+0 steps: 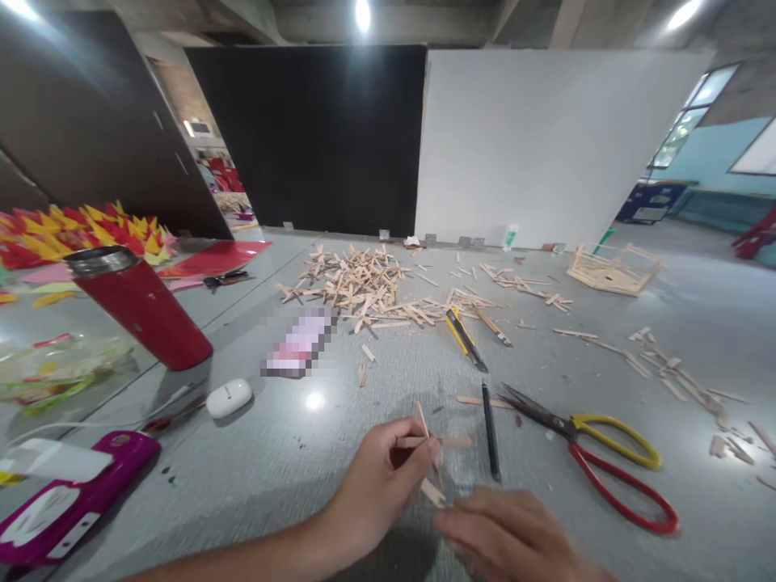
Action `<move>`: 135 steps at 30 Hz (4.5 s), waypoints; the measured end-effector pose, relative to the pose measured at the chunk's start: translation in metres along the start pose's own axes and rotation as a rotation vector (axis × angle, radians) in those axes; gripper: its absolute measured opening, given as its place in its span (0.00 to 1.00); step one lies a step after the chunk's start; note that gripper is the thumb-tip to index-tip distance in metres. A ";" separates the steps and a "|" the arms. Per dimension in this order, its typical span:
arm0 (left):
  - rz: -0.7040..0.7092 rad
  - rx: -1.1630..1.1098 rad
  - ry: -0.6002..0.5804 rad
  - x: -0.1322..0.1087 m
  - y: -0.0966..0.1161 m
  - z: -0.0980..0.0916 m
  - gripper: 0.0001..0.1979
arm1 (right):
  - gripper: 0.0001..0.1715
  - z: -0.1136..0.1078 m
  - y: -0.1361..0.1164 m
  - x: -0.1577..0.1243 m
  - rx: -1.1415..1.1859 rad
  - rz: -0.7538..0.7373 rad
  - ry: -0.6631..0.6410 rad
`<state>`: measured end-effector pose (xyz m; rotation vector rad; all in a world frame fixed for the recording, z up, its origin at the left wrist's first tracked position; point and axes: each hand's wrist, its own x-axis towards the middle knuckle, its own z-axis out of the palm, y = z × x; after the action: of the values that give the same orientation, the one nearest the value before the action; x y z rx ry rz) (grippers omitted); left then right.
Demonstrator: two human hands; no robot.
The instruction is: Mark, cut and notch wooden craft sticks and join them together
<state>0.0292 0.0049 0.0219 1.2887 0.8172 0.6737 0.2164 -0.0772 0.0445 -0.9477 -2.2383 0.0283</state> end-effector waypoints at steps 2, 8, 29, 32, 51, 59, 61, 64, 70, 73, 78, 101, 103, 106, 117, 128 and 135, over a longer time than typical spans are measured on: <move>0.016 0.010 0.031 0.001 -0.001 -0.003 0.25 | 0.14 -0.006 0.005 -0.001 0.067 0.092 0.112; -0.012 -0.120 -0.022 0.005 -0.001 -0.005 0.24 | 0.12 -0.016 0.023 -0.010 0.303 0.596 0.266; -0.144 -0.172 -0.278 -0.008 0.010 -0.007 0.24 | 0.11 -0.008 0.039 -0.004 0.473 0.843 0.338; -0.136 -0.206 -0.316 -0.008 0.011 -0.006 0.22 | 0.11 -0.009 0.037 -0.003 0.428 0.825 0.302; -0.135 -0.165 -0.367 -0.008 0.009 -0.002 0.26 | 0.16 -0.005 0.028 -0.012 0.011 0.280 0.260; -0.140 -0.290 -0.312 -0.009 0.011 -0.001 0.22 | 0.10 -0.005 0.019 -0.012 0.018 0.147 0.147; -0.119 -0.300 -0.313 -0.009 0.013 0.000 0.23 | 0.08 -0.004 0.020 -0.011 -0.008 0.156 0.164; -0.088 -0.270 -0.310 -0.008 0.012 0.000 0.23 | 0.07 -0.003 0.020 -0.010 -0.058 0.162 0.205; -0.076 -0.132 -0.188 -0.009 0.005 0.004 0.27 | 0.06 0.000 0.011 -0.003 0.012 0.218 0.290; -0.061 -0.060 -0.126 -0.011 0.008 0.008 0.26 | 0.10 0.002 0.007 -0.001 0.114 0.257 0.279; -0.030 -0.030 -0.041 -0.012 0.015 0.010 0.19 | 0.12 0.005 0.008 0.002 0.179 0.255 0.274; 0.045 0.048 -0.023 -0.016 0.015 0.001 0.13 | 0.08 0.003 0.016 0.002 0.704 0.701 0.156; -0.022 -0.113 -0.170 -0.013 0.014 0.002 0.21 | 0.07 0.001 0.014 0.008 0.816 0.727 0.153; -0.063 -0.229 -0.266 -0.009 0.012 0.001 0.25 | 0.07 -0.004 0.016 0.013 1.059 0.841 0.140; -0.162 -0.303 -0.352 -0.003 0.003 -0.010 0.22 | 0.08 -0.015 0.041 0.003 1.456 1.045 0.230; -0.120 -0.372 -0.339 -0.001 0.001 -0.007 0.21 | 0.09 -0.018 0.038 0.007 0.866 0.765 0.397; -0.136 -0.401 -0.307 -0.003 -0.001 -0.005 0.23 | 0.09 -0.017 0.037 0.009 0.954 0.768 0.388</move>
<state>0.0235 0.0056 0.0213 0.9322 0.4815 0.4843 0.2453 -0.0487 0.0531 -1.0433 -1.1449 1.0486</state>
